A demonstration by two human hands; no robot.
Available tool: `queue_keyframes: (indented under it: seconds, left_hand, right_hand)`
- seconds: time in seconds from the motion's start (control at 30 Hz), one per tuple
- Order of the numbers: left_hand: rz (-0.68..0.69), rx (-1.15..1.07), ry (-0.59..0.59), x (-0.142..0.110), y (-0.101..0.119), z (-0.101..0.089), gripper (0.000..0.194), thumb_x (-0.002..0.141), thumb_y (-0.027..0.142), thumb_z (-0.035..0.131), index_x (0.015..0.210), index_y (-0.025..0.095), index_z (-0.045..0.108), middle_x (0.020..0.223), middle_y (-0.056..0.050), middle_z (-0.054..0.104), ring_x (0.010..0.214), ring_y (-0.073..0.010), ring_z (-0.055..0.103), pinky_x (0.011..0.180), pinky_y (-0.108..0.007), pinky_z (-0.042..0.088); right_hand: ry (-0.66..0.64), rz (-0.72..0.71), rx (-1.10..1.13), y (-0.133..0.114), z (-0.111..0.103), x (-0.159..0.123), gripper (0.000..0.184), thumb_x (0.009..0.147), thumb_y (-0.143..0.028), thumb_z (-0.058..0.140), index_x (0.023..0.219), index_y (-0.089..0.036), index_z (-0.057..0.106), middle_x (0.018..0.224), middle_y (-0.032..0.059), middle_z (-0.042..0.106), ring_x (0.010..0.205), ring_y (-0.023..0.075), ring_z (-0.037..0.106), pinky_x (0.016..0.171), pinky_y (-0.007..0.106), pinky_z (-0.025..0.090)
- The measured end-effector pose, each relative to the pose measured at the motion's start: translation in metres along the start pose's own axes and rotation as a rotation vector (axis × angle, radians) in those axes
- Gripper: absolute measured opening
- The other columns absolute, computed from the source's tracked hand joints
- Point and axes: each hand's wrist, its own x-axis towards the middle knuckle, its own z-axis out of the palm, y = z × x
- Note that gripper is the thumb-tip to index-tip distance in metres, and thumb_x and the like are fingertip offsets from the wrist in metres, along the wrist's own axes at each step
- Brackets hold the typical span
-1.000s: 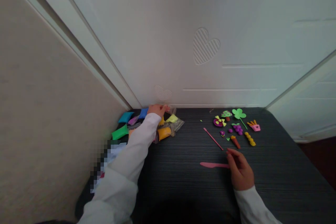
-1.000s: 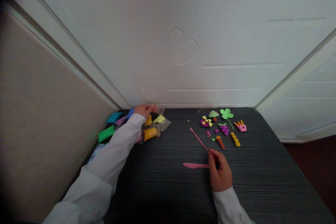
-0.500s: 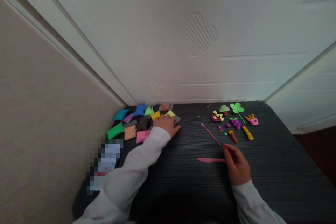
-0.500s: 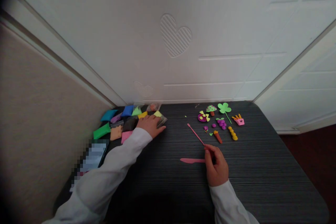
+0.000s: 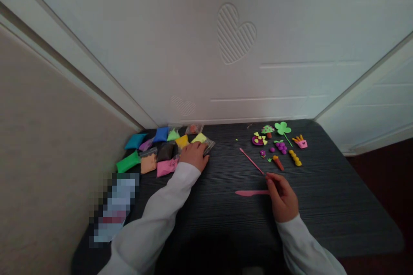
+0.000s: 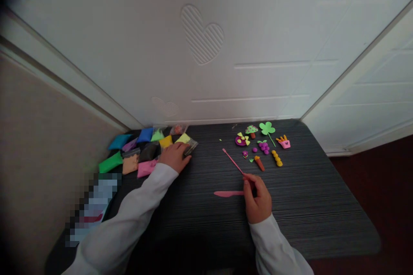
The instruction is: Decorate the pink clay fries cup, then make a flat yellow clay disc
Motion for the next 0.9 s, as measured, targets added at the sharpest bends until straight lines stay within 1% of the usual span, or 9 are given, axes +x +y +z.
queue_keyframes:
  seconds: [0.17, 0.33, 0.4, 0.43, 0.5, 0.57, 0.7, 0.8, 0.9]
  left_hand:
    - [-0.022, -0.026, 0.089, -0.006, -0.001, 0.009, 0.02, 0.072, 0.025, 0.044, 0.086, 0.018, 0.057, 0.097, -0.007, 0.056, 0.091, -0.0228, 0.051, 0.08, -0.035, 0.039]
    - [-0.024, -0.073, 0.252, -0.012, 0.001, 0.02, 0.026, 0.075, 0.027, 0.042, 0.092, 0.018, 0.059, 0.107, -0.007, 0.056, 0.098, -0.0223, 0.05, 0.091, -0.036, 0.032]
    - [-0.029, -0.089, 0.322, -0.013, 0.001, 0.023, 0.03, 0.074, 0.029, 0.043, 0.097, 0.017, 0.057, 0.109, -0.008, 0.056, 0.101, -0.0225, 0.049, 0.092, -0.036, 0.031]
    - [-0.031, -0.097, 0.348, -0.013, 0.001, 0.024, 0.032, 0.074, 0.03, 0.044, 0.1, 0.017, 0.057, 0.11, -0.008, 0.055, 0.102, -0.0231, 0.048, 0.092, -0.036, 0.031]
    - [-0.035, -0.116, 0.382, -0.013, 0.0, 0.025, 0.035, 0.072, 0.033, 0.046, 0.101, 0.017, 0.056, 0.111, -0.01, 0.054, 0.105, -0.0246, 0.046, 0.092, -0.037, 0.031]
    - [-0.027, -0.141, 0.405, -0.013, -0.001, 0.025, 0.034, 0.071, 0.034, 0.047, 0.1, 0.017, 0.057, 0.111, -0.01, 0.054, 0.106, -0.0253, 0.045, 0.092, -0.038, 0.031]
    - [-0.004, -0.18, 0.45, -0.014, -0.002, 0.022, 0.033, 0.071, 0.033, 0.047, 0.098, 0.016, 0.057, 0.108, -0.01, 0.055, 0.106, -0.0247, 0.045, 0.092, -0.038, 0.031]
    - [-0.011, -0.205, 0.497, -0.015, -0.001, 0.02, 0.03, 0.071, 0.031, 0.048, 0.094, 0.015, 0.059, 0.104, -0.011, 0.056, 0.104, -0.0237, 0.047, 0.091, -0.036, 0.032]
    - [-0.021, -0.219, 0.51, -0.016, -0.001, 0.019, 0.028, 0.07, 0.029, 0.048, 0.093, 0.016, 0.059, 0.102, -0.009, 0.057, 0.102, -0.0229, 0.048, 0.09, -0.036, 0.033]
  right_hand:
    - [-0.006, -0.005, 0.016, 0.0, 0.0, 0.0, 0.023, 0.076, -0.029, 0.047, 0.094, -0.019, 0.055, 0.088, 0.0064, 0.058, 0.079, 0.0176, 0.054, 0.071, 0.033, 0.044]
    - [0.007, 0.007, 0.01, -0.002, 0.001, 0.0, 0.024, 0.075, -0.031, 0.049, 0.094, -0.019, 0.056, 0.087, 0.0061, 0.058, 0.077, 0.0168, 0.054, 0.069, 0.031, 0.043]
    - [0.101, 0.038, -0.018, 0.005, -0.009, 0.009, 0.028, 0.073, -0.035, 0.05, 0.094, -0.018, 0.057, 0.086, 0.0063, 0.059, 0.073, 0.0161, 0.053, 0.066, 0.031, 0.043]
    - [0.209, 0.062, -0.055, 0.01, -0.017, 0.017, 0.03, 0.072, -0.038, 0.051, 0.093, -0.017, 0.058, 0.082, 0.0058, 0.059, 0.069, 0.0153, 0.052, 0.064, 0.03, 0.042]
    - [0.42, 0.086, -0.206, 0.025, -0.038, 0.04, 0.036, 0.07, -0.043, 0.052, 0.094, -0.016, 0.059, 0.078, 0.0053, 0.059, 0.064, 0.0143, 0.05, 0.062, 0.029, 0.041]
    - [0.511, 0.087, -0.42, 0.041, -0.062, 0.067, 0.043, 0.07, -0.047, 0.049, 0.095, -0.014, 0.059, 0.079, 0.0066, 0.058, 0.064, 0.0145, 0.049, 0.063, 0.03, 0.04]
    - [0.465, 0.13, -0.549, 0.062, -0.09, 0.114, 0.048, 0.058, -0.049, 0.058, 0.09, -0.013, 0.063, 0.086, 0.0098, 0.059, 0.07, 0.0187, 0.05, 0.069, 0.037, 0.039]
    - [0.409, 0.17, -0.627, 0.066, -0.089, 0.132, 0.048, 0.05, -0.051, 0.062, 0.085, -0.019, 0.065, 0.095, 0.0097, 0.058, 0.084, 0.0252, 0.049, 0.075, 0.046, 0.035]
    - [0.374, 0.19, -0.674, 0.066, -0.083, 0.138, 0.046, 0.049, -0.052, 0.063, 0.083, -0.021, 0.065, 0.099, 0.0096, 0.058, 0.092, 0.0299, 0.047, 0.077, 0.051, 0.031]
